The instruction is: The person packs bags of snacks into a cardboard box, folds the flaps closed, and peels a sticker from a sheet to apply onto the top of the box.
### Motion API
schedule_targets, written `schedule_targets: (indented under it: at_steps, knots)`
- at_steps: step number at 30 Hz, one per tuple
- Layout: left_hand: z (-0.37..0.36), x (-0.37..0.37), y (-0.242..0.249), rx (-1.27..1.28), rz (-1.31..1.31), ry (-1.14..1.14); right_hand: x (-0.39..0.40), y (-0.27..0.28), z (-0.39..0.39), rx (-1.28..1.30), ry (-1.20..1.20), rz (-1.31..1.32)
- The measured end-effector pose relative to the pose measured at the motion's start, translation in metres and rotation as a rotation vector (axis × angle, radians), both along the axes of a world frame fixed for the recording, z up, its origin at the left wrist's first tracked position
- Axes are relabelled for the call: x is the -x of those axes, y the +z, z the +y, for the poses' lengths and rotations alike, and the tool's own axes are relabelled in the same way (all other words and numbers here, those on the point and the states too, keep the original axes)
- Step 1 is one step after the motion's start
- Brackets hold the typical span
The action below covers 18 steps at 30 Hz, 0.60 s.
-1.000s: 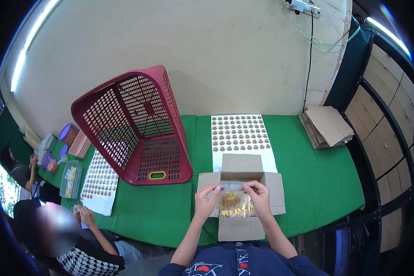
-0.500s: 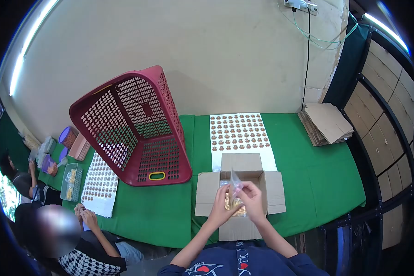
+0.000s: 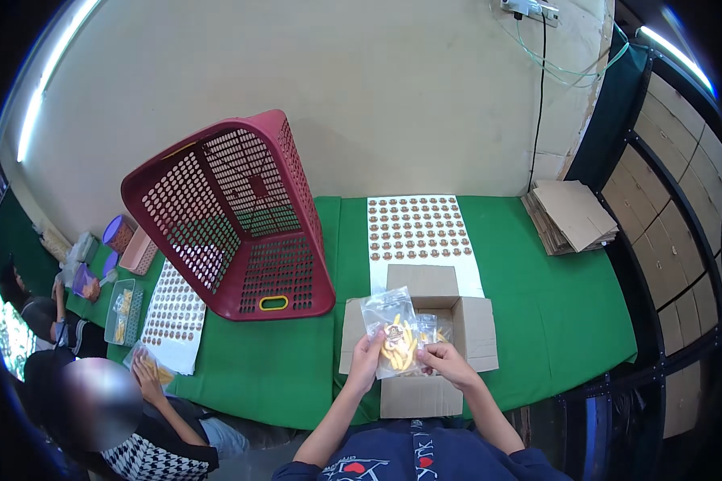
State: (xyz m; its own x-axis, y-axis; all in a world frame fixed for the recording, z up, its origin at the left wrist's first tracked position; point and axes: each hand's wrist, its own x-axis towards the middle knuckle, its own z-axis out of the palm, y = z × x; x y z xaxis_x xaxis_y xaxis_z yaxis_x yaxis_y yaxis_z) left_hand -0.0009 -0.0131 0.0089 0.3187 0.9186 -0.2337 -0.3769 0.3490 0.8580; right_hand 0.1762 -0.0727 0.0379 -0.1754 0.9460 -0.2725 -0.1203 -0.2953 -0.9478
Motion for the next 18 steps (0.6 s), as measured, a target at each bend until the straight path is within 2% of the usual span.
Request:
schedule_targets:
  at_steps: [2, 5, 8, 12, 15, 18]
  knots:
    - [0.002, 0.003, -0.013, 0.056, -0.014, -0.083, -0.003, -0.010, 0.001, -0.017, -0.123, 0.010]
    - [-0.007, 0.004, 0.019, 0.152, 0.222, -0.311, -0.004, -0.020, 0.002, -0.035, -0.250, -0.006]
    - [-0.006, 0.011, 0.001, 0.047, 0.224, -0.363, -0.001, -0.018, 0.000, 0.025, -0.280, 0.033]
    - [-0.007, 0.008, -0.001, 0.015, 0.181, -0.316, 0.011, -0.013, -0.004, 0.176, -0.140, 0.114]
    - [-0.011, 0.004, 0.000, 0.052, 0.172, -0.280, 0.015, -0.022, -0.004, 0.139, -0.184, 0.261]
    - [-0.016, 0.002, -0.002, 0.122, 0.144, -0.270, 0.014, -0.018, -0.003, 0.125, -0.128, 0.274]
